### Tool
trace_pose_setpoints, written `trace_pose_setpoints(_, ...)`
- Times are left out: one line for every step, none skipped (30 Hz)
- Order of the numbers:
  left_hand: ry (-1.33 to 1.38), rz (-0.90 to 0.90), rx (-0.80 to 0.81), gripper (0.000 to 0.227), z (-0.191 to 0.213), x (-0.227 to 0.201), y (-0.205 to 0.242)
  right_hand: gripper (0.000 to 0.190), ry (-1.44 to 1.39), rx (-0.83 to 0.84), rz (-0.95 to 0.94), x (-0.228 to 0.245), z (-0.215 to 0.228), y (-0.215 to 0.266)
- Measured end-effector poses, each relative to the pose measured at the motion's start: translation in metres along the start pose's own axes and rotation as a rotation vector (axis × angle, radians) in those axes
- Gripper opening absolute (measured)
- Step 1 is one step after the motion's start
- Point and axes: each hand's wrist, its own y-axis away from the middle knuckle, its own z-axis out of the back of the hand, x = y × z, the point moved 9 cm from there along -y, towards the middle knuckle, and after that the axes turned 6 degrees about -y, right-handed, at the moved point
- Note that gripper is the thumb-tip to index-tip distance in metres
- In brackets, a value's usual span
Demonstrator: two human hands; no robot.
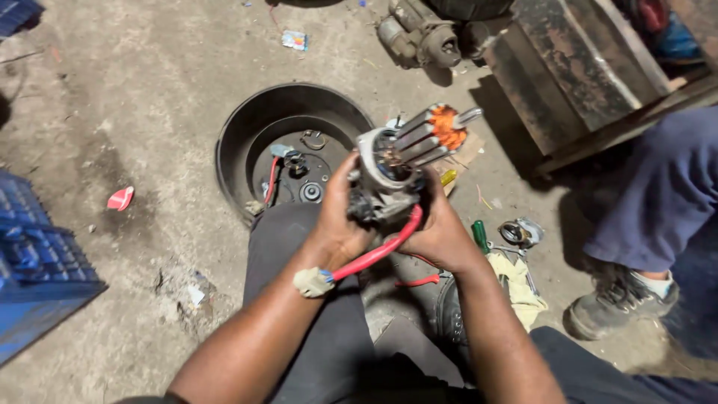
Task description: Assembling the armature and internal housing of an automotive starter motor.
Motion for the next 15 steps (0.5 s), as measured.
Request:
trace_pose_setpoints(-0.023, 0.029, -0.035, 0.043, 0.003, 0.006, 0.003, 0.126, 0.069, -0.029, 0.024, -0.008, 0.004, 0.000)
trace_pose_setpoints(-0.046, 0.059, -0.071, 0.044, 0.005, 0.011, 0.007, 0.127, 0.137, -0.058, 0.048, -0.015, 0.007, 0.000)
trace_pose_setpoints(-0.049, 0.031, -0.075, 0.044, 0.007, 0.018, 0.005, 0.127, 0.134, -0.030, 0.052, -0.020, 0.013, 0.006)
trace_pose_setpoints(-0.061, 0.078, 0.011, 0.044, 0.001, 0.030, 0.002, 0.121, 0.161, -0.134, 0.095, -0.020, 0.030, 0.011)
trace_pose_setpoints(-0.070, 0.128, 0.094, 0.045, -0.004, 0.044, 0.001, 0.117, 0.188, -0.241, 0.133, -0.021, 0.048, 0.020)
trace_pose_setpoints(-0.070, 0.104, 0.089, 0.045, -0.007, 0.050, 0.000, 0.117, 0.186, -0.216, 0.132, -0.021, 0.049, 0.028)
trace_pose_setpoints(-0.092, 0.110, 0.038, 0.038, -0.006, 0.059, -0.001, 0.119, 0.174, -0.279, 0.193, -0.015, 0.059, 0.039)
trace_pose_setpoints(-0.113, 0.117, -0.012, 0.032, -0.005, 0.067, -0.003, 0.121, 0.162, -0.343, 0.255, -0.009, 0.069, 0.050)
trace_pose_setpoints(-0.108, 0.104, -0.016, 0.032, -0.004, 0.077, -0.005, 0.121, 0.163, -0.329, 0.250, -0.010, 0.077, 0.060)
trace_pose_setpoints(-0.106, 0.148, 0.068, 0.034, -0.011, 0.093, -0.007, 0.117, 0.188, -0.402, 0.283, -0.007, 0.092, 0.074)
trace_pose_setpoints(-0.102, 0.194, 0.153, 0.037, -0.018, 0.110, -0.008, 0.114, 0.214, -0.478, 0.315, -0.003, 0.109, 0.088)
trace_pose_setpoints(-0.096, 0.183, 0.150, 0.037, -0.023, 0.115, -0.009, 0.114, 0.217, -0.466, 0.310, 0.006, 0.104, 0.093)
trace_pose_setpoints(-0.145, 0.198, 0.180, 0.038, -0.031, 0.124, -0.009, 0.113, 0.221, -0.489, 0.367, 0.020, 0.101, 0.101)
trace_pose_setpoints(-0.193, 0.213, 0.210, 0.039, -0.038, 0.132, -0.009, 0.113, 0.224, -0.510, 0.424, 0.035, 0.098, 0.110)
trace_pose_setpoints(-0.187, 0.203, 0.204, 0.039, -0.039, 0.140, -0.015, 0.113, 0.225, -0.499, 0.417, 0.019, 0.130, 0.130)
